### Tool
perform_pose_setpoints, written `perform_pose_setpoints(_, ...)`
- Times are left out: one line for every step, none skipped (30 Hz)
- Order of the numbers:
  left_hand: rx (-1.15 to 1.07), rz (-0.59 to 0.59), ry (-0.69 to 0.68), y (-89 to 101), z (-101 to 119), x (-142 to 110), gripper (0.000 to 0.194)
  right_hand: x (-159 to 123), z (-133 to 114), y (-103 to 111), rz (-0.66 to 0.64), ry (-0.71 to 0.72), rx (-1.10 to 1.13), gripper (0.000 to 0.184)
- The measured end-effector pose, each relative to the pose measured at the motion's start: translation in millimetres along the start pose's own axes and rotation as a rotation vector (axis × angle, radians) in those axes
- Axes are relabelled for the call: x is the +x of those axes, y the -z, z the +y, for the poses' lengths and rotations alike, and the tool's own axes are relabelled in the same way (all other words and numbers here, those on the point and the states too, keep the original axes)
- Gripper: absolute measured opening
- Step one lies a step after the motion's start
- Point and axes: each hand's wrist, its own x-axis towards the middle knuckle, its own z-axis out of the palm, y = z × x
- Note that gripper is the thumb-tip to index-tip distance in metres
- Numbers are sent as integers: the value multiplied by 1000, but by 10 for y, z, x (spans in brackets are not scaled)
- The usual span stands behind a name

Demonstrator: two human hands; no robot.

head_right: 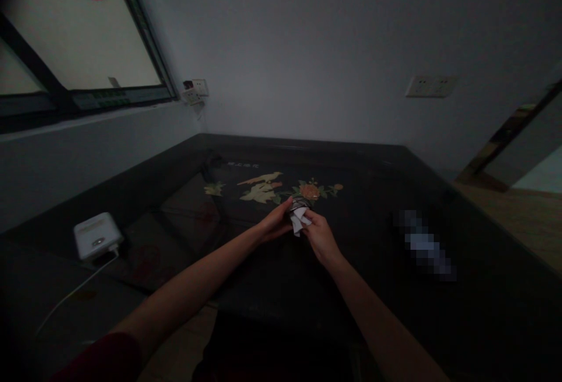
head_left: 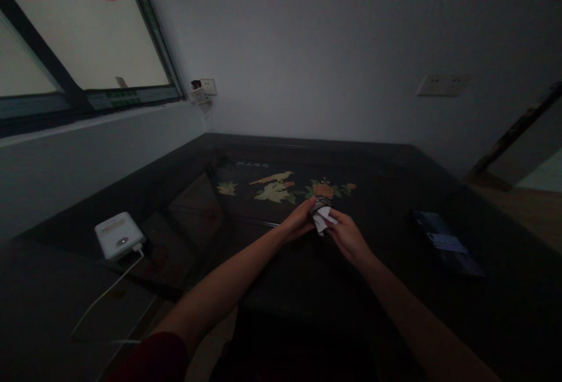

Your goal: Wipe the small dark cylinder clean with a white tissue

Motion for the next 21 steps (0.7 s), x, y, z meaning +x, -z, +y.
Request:
perform_pose_setpoints(-4, -7, 4, 5, 0, 3, 30, 11, 14, 4, 30, -20, 53, 30)
perform_pose_setpoints(-7, -15, 12, 10, 1, 6, 30, 23, 24, 13, 50, -27, 73, 31)
perform_pose_setpoints(-8, -24, 21, 16, 3, 7, 30, 32, 29, 27, 56, -19, 55, 31)
perform_pose_setpoints(-9, -33, 29, 20, 5, 7, 30, 39, 28, 44, 43, 0, -1, 30)
perform_pose_setpoints(-8, -41, 34, 21, 8, 4, 30, 42, 21, 63, 17, 32, -92, 28)
perform_pose_setpoints(-6, -45, 35, 21, 10, 1, 30, 40, 8, 82, -15, 74, -207, 26)
perform_pose_setpoints(-4, -44, 31, 19, 12, -4, 30, 34, -11, 99, -47, 119, -336, 24)
perform_pose_setpoints(-3, -43, 25, 15, 12, -8, 30, 23, -34, 113, -72, 162, -466, 23)
perform_pose_setpoints(0, -40, 20, 11, 10, -11, 30, 10, -60, 123, -88, 195, -588, 23)
perform_pose_setpoints(5, -35, 17, 9, 7, -12, 30, -5, -87, 129, -98, 218, -695, 24)
perform_pose_setpoints(13, -30, 17, 9, 2, -11, 30, -21, -115, 131, -110, 228, -794, 25)
perform_pose_setpoints(21, -27, 17, 11, -4, -7, 30, -35, -141, 130, -126, 231, -889, 25)
perform_pose_setpoints(29, -26, 16, 16, -11, -1, 30, -47, -165, 126, -144, 233, -981, 26)
perform_pose_setpoints(36, -25, 13, 24, -18, 6, 31, -56, -185, 119, -161, 237, -1070, 28)
perform_pose_setpoints(39, -28, 10, 32, -24, 14, 31, -63, -201, 112, -177, 243, -1151, 29)
perform_pose_setpoints(38, -35, 7, 41, -27, 20, 31, -67, -214, 104, -188, 253, -1220, 31)
perform_pose_setpoints(34, -43, 5, 49, -29, 24, 31, -70, -222, 99, -195, 261, -1270, 33)
perform_pose_setpoints(30, -53, 4, 55, -27, 25, 31, -71, -226, 96, -198, 265, -1301, 34)
perform_pose_setpoints(27, -65, 4, 58, -22, 21, 31, -71, -228, 98, -196, 264, -1314, 34)
perform_pose_setpoints(24, -77, 4, 57, -14, 12, 31, -69, -229, 106, -184, 257, -1310, 34)
perform_pose_setpoints(25, -86, 2, 51, -4, 0, 30, -65, -228, 120, -166, 247, -1288, 32)
